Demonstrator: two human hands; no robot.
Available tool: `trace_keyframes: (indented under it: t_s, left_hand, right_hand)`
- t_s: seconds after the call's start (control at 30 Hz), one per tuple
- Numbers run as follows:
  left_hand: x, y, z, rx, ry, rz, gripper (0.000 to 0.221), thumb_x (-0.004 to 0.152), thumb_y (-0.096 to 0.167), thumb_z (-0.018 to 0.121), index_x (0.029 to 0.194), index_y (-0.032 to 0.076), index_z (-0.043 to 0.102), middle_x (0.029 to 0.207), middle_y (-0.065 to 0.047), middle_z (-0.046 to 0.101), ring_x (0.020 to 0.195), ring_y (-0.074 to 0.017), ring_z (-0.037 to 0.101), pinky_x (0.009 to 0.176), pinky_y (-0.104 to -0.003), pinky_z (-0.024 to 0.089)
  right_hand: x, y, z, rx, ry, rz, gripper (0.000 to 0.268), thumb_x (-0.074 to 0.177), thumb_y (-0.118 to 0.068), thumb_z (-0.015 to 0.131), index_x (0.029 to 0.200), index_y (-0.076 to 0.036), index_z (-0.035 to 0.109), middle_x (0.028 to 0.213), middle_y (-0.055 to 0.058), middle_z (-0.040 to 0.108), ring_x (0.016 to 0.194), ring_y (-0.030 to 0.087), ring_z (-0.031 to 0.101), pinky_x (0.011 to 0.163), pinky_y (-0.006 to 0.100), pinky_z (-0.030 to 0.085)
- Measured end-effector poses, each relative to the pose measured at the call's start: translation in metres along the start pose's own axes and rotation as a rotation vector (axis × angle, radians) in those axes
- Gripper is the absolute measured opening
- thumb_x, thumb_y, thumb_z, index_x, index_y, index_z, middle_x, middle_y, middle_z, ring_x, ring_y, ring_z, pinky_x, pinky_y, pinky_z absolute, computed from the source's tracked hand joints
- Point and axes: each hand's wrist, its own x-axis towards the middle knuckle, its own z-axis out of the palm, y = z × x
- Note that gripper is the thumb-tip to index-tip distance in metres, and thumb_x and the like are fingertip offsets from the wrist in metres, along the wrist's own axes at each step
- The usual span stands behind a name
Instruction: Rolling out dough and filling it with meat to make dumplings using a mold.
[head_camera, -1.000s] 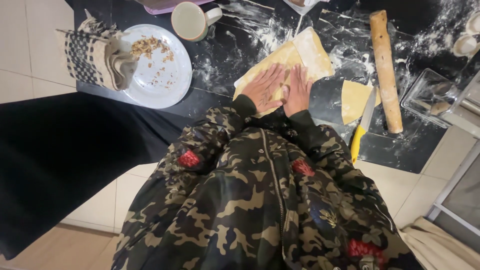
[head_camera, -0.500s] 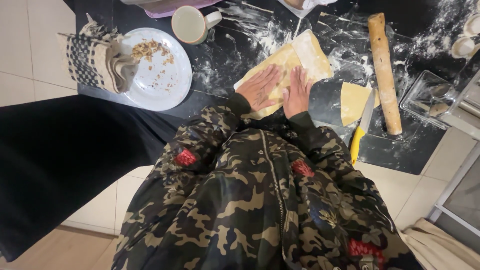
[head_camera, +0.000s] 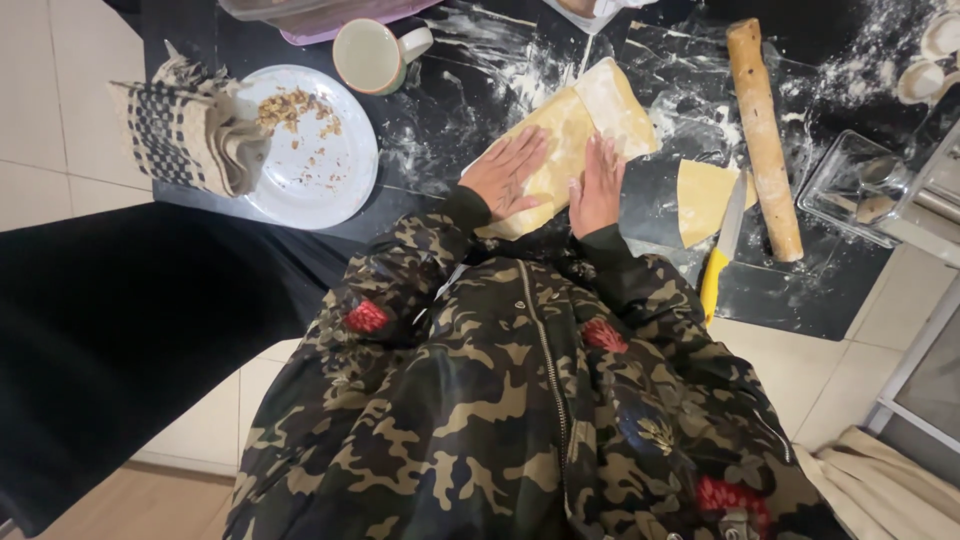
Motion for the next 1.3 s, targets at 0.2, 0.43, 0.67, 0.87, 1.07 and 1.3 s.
trace_keyframes:
  t_s: [0.2,0.43,0.67,0.87,1.07,1.3]
  left_hand:
    - [-0.006,-0.01,-0.002,-0.238,0.167,0.07,0.091,0.109,0.062,0.048,0.164,-0.005,0.02,0.173,-0.022,0.017,0.162,-0.0384,0.012,0.132,-0.047,0.023]
    - [-0.005,0.007,0.006,-0.136,-0.049,0.088,0.105,0.093,0.075,0.05,0.162,-0.001,0.026,0.169,-0.019,0.024,0.158,-0.0338,0.018,0.128,-0.049,0.019]
    - [-0.002,0.021,0.006,-0.044,-0.082,0.168,0.111,0.089,0.084,0.042,0.163,0.002,0.028,0.171,-0.016,0.025,0.159,-0.0312,0.019,0.126,-0.053,0.014]
    - [-0.002,0.019,0.011,0.042,-0.137,0.231,0.115,0.09,0.086,0.039,0.165,0.0,0.025,0.173,-0.017,0.02,0.161,-0.0305,0.014,0.127,-0.055,0.011]
    - [-0.01,0.027,0.028,0.014,-0.192,0.274,0.116,0.089,0.085,0.046,0.167,0.004,0.019,0.174,-0.012,0.018,0.161,-0.0275,0.012,0.127,-0.058,0.01]
    - [-0.007,0.038,0.015,0.035,-0.211,0.26,0.116,0.084,0.073,0.067,0.165,0.004,0.022,0.174,-0.012,0.016,0.161,-0.0284,0.012,0.125,-0.062,0.013]
  right_hand:
    - [-0.008,-0.002,-0.013,0.042,0.044,0.021,0.075,0.101,-0.009,0.057,0.165,0.001,0.019,0.171,0.023,0.026,0.16,0.045,0.019,0.129,0.059,0.01]
    - [-0.029,0.014,-0.008,0.052,0.076,0.042,0.071,0.105,-0.017,0.055,0.165,0.0,0.021,0.171,0.021,0.028,0.161,0.045,0.02,0.13,0.06,0.011]
    - [-0.049,0.018,-0.002,0.039,0.061,0.035,0.071,0.108,-0.021,0.056,0.165,0.002,0.021,0.171,0.022,0.028,0.161,0.044,0.019,0.13,0.06,0.011]
    - [-0.064,0.008,-0.007,0.044,0.059,0.062,0.07,0.107,-0.021,0.056,0.164,0.002,0.023,0.171,0.021,0.029,0.162,0.043,0.02,0.131,0.059,0.011]
    - [-0.07,-0.001,-0.008,0.076,0.113,-0.002,0.072,0.108,-0.021,0.059,0.164,0.003,0.021,0.171,0.023,0.027,0.161,0.043,0.02,0.131,0.059,0.011]
    - [-0.076,-0.019,-0.016,0.097,0.105,-0.003,0.074,0.106,-0.016,0.062,0.164,0.003,0.021,0.172,0.021,0.028,0.162,0.042,0.02,0.132,0.057,0.012]
